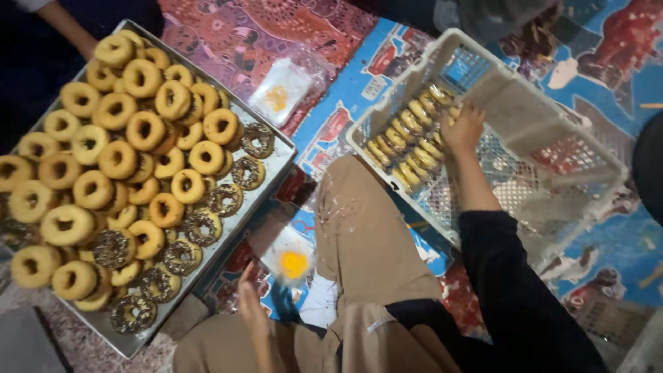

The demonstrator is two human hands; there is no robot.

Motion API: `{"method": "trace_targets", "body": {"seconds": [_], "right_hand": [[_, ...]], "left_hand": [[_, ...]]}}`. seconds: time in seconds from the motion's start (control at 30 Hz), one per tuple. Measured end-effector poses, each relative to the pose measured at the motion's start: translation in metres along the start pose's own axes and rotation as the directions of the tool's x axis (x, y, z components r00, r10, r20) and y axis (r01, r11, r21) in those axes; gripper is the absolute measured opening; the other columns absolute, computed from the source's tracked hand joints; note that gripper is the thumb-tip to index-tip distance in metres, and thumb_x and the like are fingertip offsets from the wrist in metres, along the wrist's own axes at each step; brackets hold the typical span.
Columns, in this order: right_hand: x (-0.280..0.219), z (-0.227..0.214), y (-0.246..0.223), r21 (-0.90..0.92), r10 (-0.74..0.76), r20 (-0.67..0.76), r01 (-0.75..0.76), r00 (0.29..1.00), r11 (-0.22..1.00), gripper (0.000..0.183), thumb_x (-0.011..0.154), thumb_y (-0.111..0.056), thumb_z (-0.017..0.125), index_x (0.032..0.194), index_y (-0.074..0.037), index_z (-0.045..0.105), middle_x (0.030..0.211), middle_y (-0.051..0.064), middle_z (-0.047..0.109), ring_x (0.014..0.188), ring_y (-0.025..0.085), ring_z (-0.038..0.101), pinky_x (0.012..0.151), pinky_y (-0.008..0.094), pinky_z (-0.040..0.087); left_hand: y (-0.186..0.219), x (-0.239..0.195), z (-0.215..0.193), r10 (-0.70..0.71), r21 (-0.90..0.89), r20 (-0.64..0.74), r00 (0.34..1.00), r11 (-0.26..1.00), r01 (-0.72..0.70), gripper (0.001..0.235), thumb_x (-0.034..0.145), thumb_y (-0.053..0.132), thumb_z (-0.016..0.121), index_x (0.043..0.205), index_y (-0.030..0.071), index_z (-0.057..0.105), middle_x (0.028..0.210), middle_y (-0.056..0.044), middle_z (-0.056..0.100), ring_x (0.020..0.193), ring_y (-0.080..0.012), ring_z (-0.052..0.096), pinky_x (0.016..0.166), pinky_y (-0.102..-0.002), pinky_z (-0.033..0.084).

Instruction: The person sits on the floor and repeatedly picks donuts from a metal tray, places them into small plastic bags, and arranges the sealed bags in a white crate. The process is continuous and repetitive throughout the clip.

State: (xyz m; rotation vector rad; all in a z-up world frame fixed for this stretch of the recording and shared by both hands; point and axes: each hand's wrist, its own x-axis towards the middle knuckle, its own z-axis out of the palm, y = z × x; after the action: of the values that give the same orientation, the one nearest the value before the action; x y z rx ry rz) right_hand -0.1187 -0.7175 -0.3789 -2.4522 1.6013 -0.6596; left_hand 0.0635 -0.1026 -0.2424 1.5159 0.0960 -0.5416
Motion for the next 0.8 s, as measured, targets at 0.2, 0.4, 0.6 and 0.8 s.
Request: {"method": "trace_targets", "body": {"seconds": [0.2, 0.4, 0.6, 0.8], "right_hand": [[0.007, -0.02, -0.029, -0.042, 0.114, 0.242, -0.107, 0.964, 0.993, 0.083, 0.097, -0.047, 0.057, 0.157, 0.003, 0.027, 0.162, 0.025, 0.022, 0.148, 0.048, 0.02, 0.106, 0.073, 0.018], [-0.001, -0.141, -0.157, 0.248, -0.204, 0.008, 0.196, 0.979, 0.949, 0.055, 0.093, -0.027, 0.062, 0.139, 0.001, 0.052, 0.136, 0.022, 0.05, 0.127, 0.04, 0.047, 0.103, 0.055, 0.037], [-0.197, -0.169, -0.335, 0.862, -0.739, 0.349, 0.111, 0.576, 0.494, 0.037, 0.089, -0.018, 0.065, 0.124, -0.009, 0.069, 0.117, 0.011, 0.074, 0.097, 0.027, 0.067, 0.083, 0.041, 0.054], [-0.281, -0.035, -0.395, 0.657, -0.784, 0.511, 0.427, 0.353, 0.621, 0.027, 0.085, -0.021, 0.072, 0.111, -0.014, 0.075, 0.102, 0.013, 0.078, 0.085, 0.033, 0.074, 0.077, 0.045, 0.057]], "left_hand": [[-0.017, -0.008, -0.053, 0.103, -0.005, -0.15, 0.983, 0.994, -0.105, 0.061, 0.109, 0.049, 0.035, 0.143, 0.001, 0.052, 0.132, -0.015, 0.064, 0.121, -0.0239, 0.063, 0.101, -0.038, 0.049], [-0.032, -0.016, -0.082, 0.078, -0.156, -0.251, 0.965, 0.98, -0.12, 0.055, 0.109, 0.044, 0.042, 0.14, 0.001, 0.055, 0.125, -0.015, 0.067, 0.111, -0.0204, 0.064, 0.095, -0.033, 0.05], [-0.045, -0.031, -0.104, 0.099, -0.167, -0.314, 0.944, 0.973, -0.158, 0.042, 0.11, 0.032, 0.055, 0.138, 0.001, 0.061, 0.117, -0.011, 0.067, 0.098, -0.0148, 0.06, 0.086, -0.027, 0.048], [-0.036, -0.086, -0.152, 0.211, 0.103, -0.363, 0.907, 0.977, -0.186, 0.037, 0.105, 0.025, 0.057, 0.134, 0.002, 0.06, 0.128, -0.009, 0.066, 0.114, -0.0142, 0.063, 0.098, -0.028, 0.049]]}}
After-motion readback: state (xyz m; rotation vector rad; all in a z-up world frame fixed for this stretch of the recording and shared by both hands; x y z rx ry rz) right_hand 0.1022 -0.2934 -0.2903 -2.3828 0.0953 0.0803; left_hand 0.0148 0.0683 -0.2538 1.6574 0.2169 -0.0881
